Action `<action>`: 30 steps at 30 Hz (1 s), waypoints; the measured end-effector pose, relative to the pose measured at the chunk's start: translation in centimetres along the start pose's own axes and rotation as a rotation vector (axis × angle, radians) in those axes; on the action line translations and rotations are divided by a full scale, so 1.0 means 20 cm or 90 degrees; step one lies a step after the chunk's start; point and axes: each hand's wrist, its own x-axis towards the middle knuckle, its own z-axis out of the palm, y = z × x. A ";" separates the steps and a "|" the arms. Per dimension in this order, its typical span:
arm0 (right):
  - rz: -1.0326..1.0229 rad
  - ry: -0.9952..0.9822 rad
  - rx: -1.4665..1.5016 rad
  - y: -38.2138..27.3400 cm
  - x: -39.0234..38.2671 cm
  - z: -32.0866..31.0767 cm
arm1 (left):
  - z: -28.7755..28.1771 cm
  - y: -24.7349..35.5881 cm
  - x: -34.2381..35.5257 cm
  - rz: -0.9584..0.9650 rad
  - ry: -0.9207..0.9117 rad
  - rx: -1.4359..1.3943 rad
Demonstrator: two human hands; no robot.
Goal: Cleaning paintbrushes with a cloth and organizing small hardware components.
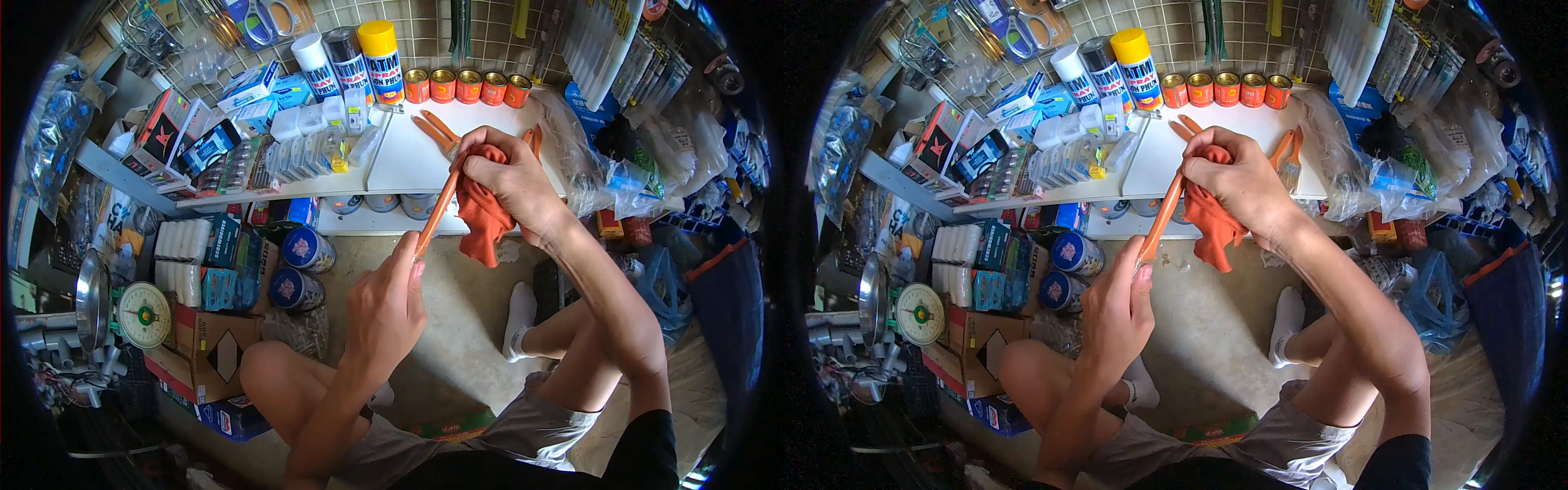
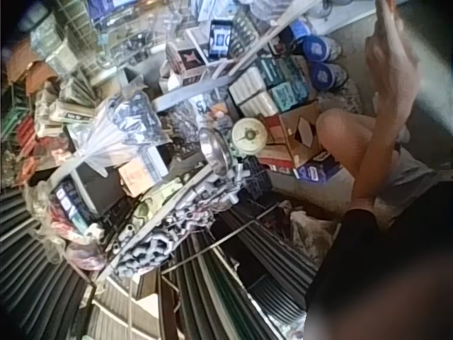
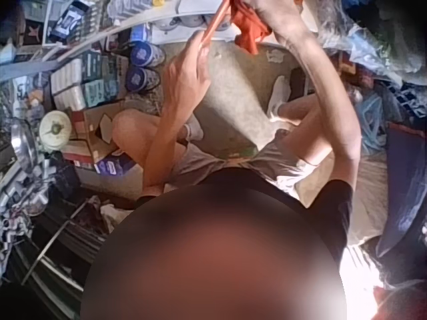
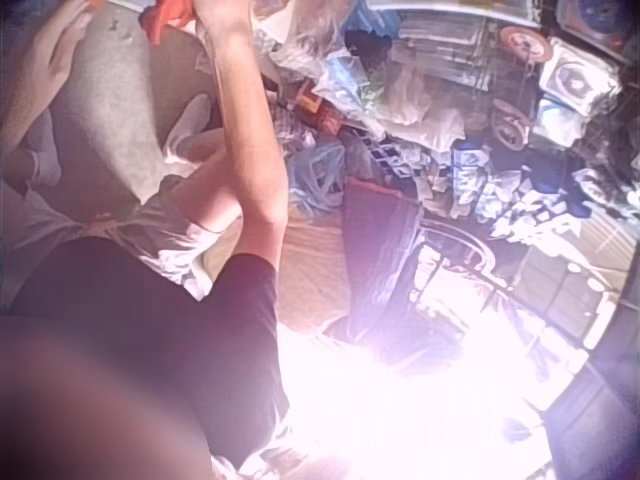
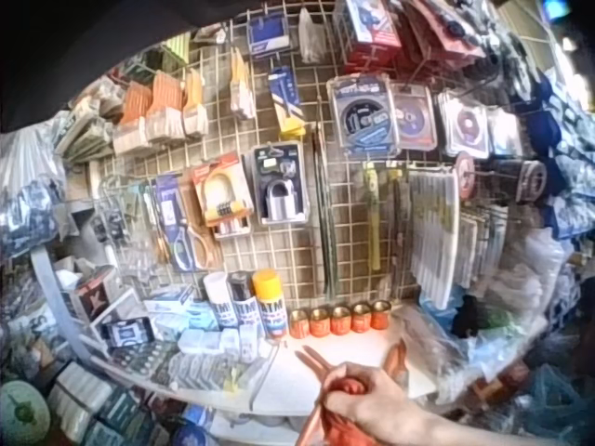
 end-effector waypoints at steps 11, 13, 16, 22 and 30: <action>-0.121 -0.032 -0.008 0.08 -0.06 0.13 | -0.04 0.10 0.06 -0.457 -0.070 -0.900; -0.117 -0.097 -0.039 0.14 -0.09 0.21 | -0.02 0.01 0.02 -0.442 -0.078 -0.962; -0.134 -0.013 -0.315 0.20 -0.14 0.25 | -0.04 -0.07 0.02 -0.441 -0.147 -1.000; -0.468 0.164 -0.522 0.13 -0.08 0.20 | -0.02 0.04 0.02 -0.468 -0.101 -0.995; -0.718 0.037 -0.660 0.17 0.00 0.10 | -0.05 0.01 0.03 -0.428 -0.155 -1.059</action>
